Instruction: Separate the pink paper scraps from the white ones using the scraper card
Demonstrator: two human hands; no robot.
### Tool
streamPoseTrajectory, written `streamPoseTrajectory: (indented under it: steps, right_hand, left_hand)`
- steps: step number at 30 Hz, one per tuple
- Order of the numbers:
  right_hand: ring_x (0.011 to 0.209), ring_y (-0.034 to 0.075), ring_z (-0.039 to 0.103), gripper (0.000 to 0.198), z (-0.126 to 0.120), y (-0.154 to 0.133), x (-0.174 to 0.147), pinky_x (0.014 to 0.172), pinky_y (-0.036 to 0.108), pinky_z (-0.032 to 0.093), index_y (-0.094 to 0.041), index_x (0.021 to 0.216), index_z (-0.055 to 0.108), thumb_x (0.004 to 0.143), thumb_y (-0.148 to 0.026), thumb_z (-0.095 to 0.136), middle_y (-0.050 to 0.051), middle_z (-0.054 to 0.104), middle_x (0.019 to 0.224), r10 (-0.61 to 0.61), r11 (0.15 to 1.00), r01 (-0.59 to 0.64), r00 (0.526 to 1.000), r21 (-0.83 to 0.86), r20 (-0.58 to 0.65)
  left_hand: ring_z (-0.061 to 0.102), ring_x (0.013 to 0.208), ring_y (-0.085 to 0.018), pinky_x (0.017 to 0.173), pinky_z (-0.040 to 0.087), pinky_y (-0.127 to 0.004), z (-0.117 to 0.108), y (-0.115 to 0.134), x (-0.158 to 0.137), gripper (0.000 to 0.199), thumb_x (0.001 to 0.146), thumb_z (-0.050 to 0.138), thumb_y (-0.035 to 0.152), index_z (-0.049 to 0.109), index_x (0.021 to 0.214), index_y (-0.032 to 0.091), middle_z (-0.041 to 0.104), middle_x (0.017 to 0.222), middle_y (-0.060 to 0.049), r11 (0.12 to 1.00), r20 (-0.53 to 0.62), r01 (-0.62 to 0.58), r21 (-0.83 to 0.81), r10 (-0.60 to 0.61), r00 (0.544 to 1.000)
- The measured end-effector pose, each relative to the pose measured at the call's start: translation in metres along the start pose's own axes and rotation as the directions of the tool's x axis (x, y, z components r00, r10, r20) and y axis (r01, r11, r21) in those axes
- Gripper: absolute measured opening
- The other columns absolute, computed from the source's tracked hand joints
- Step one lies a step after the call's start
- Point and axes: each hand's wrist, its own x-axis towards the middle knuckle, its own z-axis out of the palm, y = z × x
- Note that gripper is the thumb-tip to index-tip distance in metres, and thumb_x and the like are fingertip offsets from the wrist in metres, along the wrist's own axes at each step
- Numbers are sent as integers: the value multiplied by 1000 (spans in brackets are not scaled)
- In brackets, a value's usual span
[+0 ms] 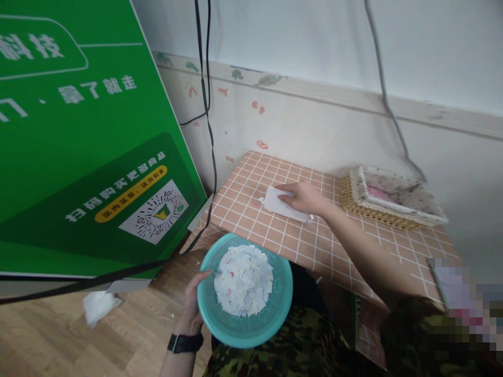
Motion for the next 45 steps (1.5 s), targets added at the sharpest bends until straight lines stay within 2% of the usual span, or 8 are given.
streamPoseTrajectory:
  steps: [3, 6, 14, 20, 27, 32, 38, 45]
  right_hand:
    - [83, 22, 67, 32, -1, 2, -1, 75, 33, 47, -21, 111, 67, 83, -24, 51, 6, 72, 98, 52, 997, -53, 998, -47, -22]
    - [83, 22, 67, 30, 1, 3, -2, 75, 33, 47, -21, 107, 69, 82, -24, 51, 7, 72, 98, 56, 998, -57, 998, -37, -13]
    - [86, 22, 67, 32, 4, 0, -6, 75, 33, 48, -21, 109, 68, 81, -24, 53, 6, 71, 100, 70, 996, -69, 997, 58, -19]
    - [92, 22, 66, 37, 10, -2, -7, 79, 33, 48, -21, 116, 65, 82, -23, 52, 6, 70, 106, 26, 993, -27, 1000, 112, 12]
    - [89, 21, 67, 36, -5, -2, -14, 77, 32, 48, -24, 116, 65, 82, -24, 53, 4, 71, 103, 37, 998, -37, 999, 52, -14]
    - [79, 21, 68, 36, 1, -6, -25, 74, 32, 48, -25, 117, 65, 83, -23, 51, 4, 72, 98, 79, 997, -79, 997, -15, -21]
    - [87, 23, 67, 34, 18, 3, -30, 77, 33, 50, -19, 113, 67, 83, -25, 52, 7, 69, 106, 206, 972, -192, 975, 139, -88]
    - [97, 23, 65, 33, 26, 8, -26, 84, 35, 49, -20, 111, 67, 81, -27, 56, 5, 68, 111, 240, 933, -208, 968, 293, -78]
  left_hand:
    - [70, 65, -26, 69, 56, -39, -2, -1, 0, 17, 73, 60, 16, 73, 81, 8, 75, 72, -11, 1000, 17, 7, 14, -7, 1000]
    - [70, 61, -24, 68, 56, -39, 0, -1, -1, 15, 72, 60, 15, 73, 77, 8, 75, 68, -11, 1000, 0, 9, 8, -9, 1000]
    - [70, 64, -26, 68, 56, -40, 1, 0, -2, 17, 73, 59, 16, 73, 77, 8, 75, 69, -12, 1000, 16, 21, 15, -21, 1000]
    - [71, 69, -28, 72, 56, -42, -2, -1, 0, 18, 73, 59, 17, 73, 80, 7, 75, 72, -12, 1000, 24, 23, 0, -23, 999]
    - [71, 66, -28, 71, 56, -42, -1, -1, -2, 15, 73, 61, 17, 72, 77, 8, 75, 69, -11, 1000, 4, 20, 15, -20, 1000]
    - [71, 69, -28, 72, 56, -40, 1, 0, -3, 17, 72, 61, 16, 73, 80, 6, 75, 71, -13, 1000, 13, 7, 8, -7, 1000]
    - [71, 67, -28, 73, 56, -42, 1, 0, -2, 15, 72, 61, 15, 72, 78, 8, 75, 70, -12, 1000, 3, -6, 14, 6, 1000]
    - [71, 72, -30, 74, 56, -43, 0, 0, -3, 17, 72, 61, 16, 72, 80, 7, 75, 72, -13, 1000, 19, 11, 19, -12, 1000]
